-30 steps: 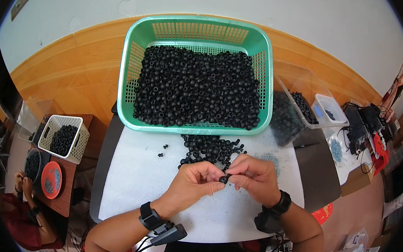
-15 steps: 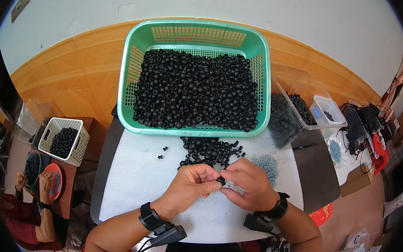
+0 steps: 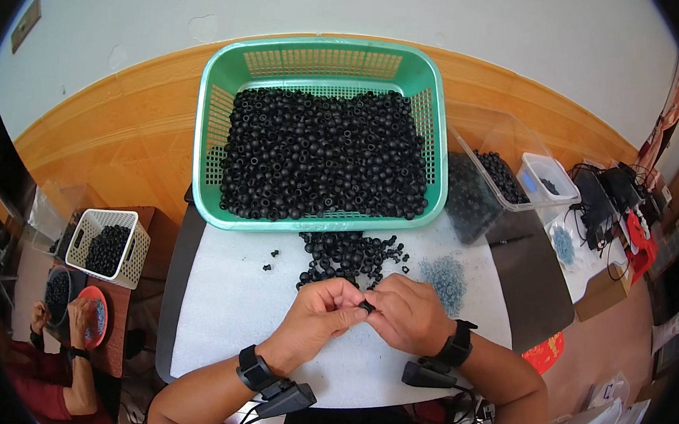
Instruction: Sorting and inspecting black plastic/rubber components from a basket.
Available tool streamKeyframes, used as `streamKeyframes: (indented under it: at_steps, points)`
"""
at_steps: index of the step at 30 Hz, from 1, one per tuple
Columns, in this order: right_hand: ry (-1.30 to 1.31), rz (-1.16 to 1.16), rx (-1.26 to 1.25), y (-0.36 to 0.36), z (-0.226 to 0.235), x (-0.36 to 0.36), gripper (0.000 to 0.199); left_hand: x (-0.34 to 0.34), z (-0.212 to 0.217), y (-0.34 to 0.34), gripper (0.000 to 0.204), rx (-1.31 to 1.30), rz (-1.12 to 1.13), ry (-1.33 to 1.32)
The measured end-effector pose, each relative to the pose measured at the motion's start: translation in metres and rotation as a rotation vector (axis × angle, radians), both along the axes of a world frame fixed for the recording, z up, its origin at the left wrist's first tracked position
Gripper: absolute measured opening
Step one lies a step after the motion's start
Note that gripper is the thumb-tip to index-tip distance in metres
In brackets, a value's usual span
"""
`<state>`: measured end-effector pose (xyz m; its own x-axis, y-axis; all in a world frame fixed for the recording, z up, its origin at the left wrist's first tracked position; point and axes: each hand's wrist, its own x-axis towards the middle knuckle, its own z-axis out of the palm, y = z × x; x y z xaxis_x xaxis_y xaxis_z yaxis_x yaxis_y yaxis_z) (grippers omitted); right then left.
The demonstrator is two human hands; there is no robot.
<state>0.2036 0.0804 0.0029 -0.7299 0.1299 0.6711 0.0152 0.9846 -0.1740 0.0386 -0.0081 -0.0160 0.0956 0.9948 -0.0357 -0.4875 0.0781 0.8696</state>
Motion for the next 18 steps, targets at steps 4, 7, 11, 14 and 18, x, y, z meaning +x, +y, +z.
streamKeyframes:
  at_steps: [4, 7, 11, 14, 18]
  points:
    - [0.036, 0.018, -0.073, 0.0, -0.003, -0.002, 0.025, 0.0, -0.004, 0.001, 0.008, 0.013, -0.012, -0.097]
    - [0.062, 0.05, -0.126, 0.0, -0.004, -0.005, 0.024, -0.001, -0.008, 0.002, 0.01, 0.035, -0.005, -0.103]
    - [0.101, 0.071, -0.128, 0.001, -0.008, -0.008, 0.022, -0.001, -0.009, 0.003, 0.011, 0.059, 0.019, -0.068]
    - [0.083, 0.033, -0.07, -0.001, -0.01, -0.008, 0.019, 0.001, -0.008, 0.004, 0.01, 0.053, 0.046, -0.059]
    - [0.065, -0.002, 0.042, -0.003, -0.013, -0.008, 0.017, 0.003, -0.007, 0.003, 0.009, 0.081, 0.056, -0.032]
